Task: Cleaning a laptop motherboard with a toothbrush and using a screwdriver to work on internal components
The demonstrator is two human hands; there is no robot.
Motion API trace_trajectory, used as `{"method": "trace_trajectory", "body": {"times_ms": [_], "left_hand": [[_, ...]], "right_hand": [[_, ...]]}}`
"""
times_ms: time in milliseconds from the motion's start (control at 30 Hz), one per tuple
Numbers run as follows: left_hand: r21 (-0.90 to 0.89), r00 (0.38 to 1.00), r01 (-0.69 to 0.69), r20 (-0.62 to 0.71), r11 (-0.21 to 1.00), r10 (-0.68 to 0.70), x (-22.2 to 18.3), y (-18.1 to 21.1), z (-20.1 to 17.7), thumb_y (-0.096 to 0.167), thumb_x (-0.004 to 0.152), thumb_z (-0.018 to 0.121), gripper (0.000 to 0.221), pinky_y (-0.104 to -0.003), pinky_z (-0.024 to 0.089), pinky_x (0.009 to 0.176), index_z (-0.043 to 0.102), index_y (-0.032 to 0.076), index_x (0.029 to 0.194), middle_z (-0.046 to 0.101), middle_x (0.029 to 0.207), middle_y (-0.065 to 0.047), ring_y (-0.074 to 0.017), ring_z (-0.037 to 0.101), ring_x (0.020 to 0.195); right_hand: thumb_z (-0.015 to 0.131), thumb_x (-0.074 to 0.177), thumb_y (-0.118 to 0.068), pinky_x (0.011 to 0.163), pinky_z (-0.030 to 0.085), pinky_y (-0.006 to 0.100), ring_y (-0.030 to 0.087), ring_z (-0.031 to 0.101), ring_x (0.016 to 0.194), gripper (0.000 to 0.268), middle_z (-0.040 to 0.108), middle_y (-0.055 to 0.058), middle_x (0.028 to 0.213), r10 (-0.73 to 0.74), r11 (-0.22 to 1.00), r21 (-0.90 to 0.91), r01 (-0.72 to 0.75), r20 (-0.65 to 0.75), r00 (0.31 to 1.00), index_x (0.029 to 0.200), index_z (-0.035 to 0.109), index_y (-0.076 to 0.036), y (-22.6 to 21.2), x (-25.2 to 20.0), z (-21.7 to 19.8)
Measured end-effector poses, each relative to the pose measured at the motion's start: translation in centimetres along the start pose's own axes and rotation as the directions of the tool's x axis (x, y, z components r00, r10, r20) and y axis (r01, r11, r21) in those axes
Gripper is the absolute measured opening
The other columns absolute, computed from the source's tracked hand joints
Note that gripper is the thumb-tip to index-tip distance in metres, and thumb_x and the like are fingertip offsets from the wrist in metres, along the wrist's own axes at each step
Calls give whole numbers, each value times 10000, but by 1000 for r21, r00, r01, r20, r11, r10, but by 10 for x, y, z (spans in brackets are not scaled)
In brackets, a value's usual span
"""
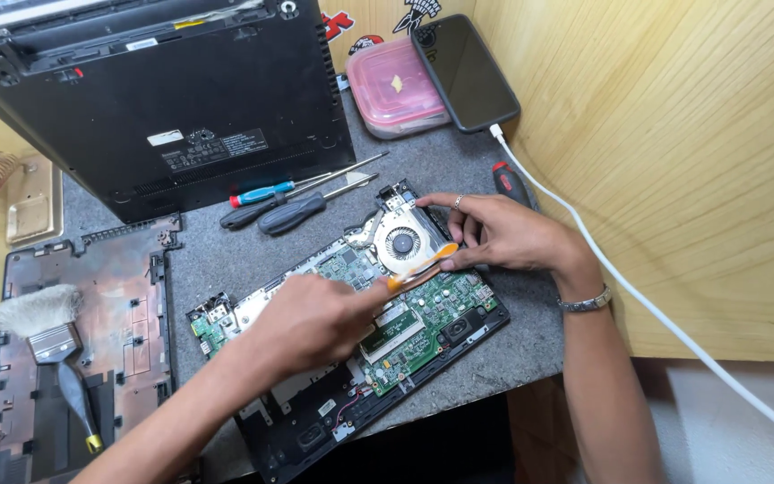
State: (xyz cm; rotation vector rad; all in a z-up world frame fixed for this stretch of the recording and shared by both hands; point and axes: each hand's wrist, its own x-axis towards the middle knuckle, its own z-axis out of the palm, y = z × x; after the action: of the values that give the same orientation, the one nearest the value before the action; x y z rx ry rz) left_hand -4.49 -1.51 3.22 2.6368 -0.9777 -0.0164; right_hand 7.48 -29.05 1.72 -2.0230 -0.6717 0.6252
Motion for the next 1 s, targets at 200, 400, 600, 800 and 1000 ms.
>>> {"method": "trace_trajectory", "body": {"times_ms": [200, 400, 600, 800, 1000], "left_hand": [[124, 999, 48, 11, 991, -50, -11, -21, -5, 250, 949, 493, 255, -396, 583, 419, 580, 253, 1188, 638, 547, -38, -260, 656, 421], [300, 997, 65, -55, 952, -51, -26, -23, -8, 138, 903, 473, 340, -351, 490, 379, 573, 203, 1222, 579, 525, -27, -224, 570, 344], [243, 998, 55, -8, 968, -55, -36, -22, 1, 168, 937, 458, 285, -305, 470, 347, 582, 258, 1177, 582, 487, 16, -179, 541, 332], [217, 998, 58, -21, 974, -55, -41, -18, 5, 174, 927, 464, 264, -319, 480, 363, 596, 254, 1141, 599, 488, 8, -200, 567, 338], [193, 997, 36, -67, 981, -23, -45, -3, 13, 174, 916, 476, 274, -354, 515, 375, 593, 240, 1154, 624, 517, -26, -237, 611, 361]], "right_hand": [[927, 684, -151, 518, 589, 300, 180, 645, 647, 942, 636, 106, 847, -5, 1000, -27, 5, 17, 1000, 1508, 489, -21, -6, -3, -3], [946, 650, -169, 546, 609, 312, 209, 661, 665, 1015, 645, 140, 882, -24, 995, -94, 27, 34, 999, 1518, 452, 9, -14, -6, -8], [869, 765, -182, 543, 597, 306, 183, 647, 656, 870, 637, 109, 848, -30, 998, -57, 31, 18, 999, 1512, 464, 8, -11, -4, -5], [837, 808, -189, 528, 585, 299, 179, 662, 648, 819, 654, 99, 816, -15, 998, -60, 15, 5, 1000, 1511, 465, 6, -10, -2, -5], [851, 796, -184, 494, 561, 268, 157, 655, 627, 820, 653, 84, 796, -17, 999, -35, 17, -9, 1000, 1502, 479, 2, -2, 2, -2]]}}
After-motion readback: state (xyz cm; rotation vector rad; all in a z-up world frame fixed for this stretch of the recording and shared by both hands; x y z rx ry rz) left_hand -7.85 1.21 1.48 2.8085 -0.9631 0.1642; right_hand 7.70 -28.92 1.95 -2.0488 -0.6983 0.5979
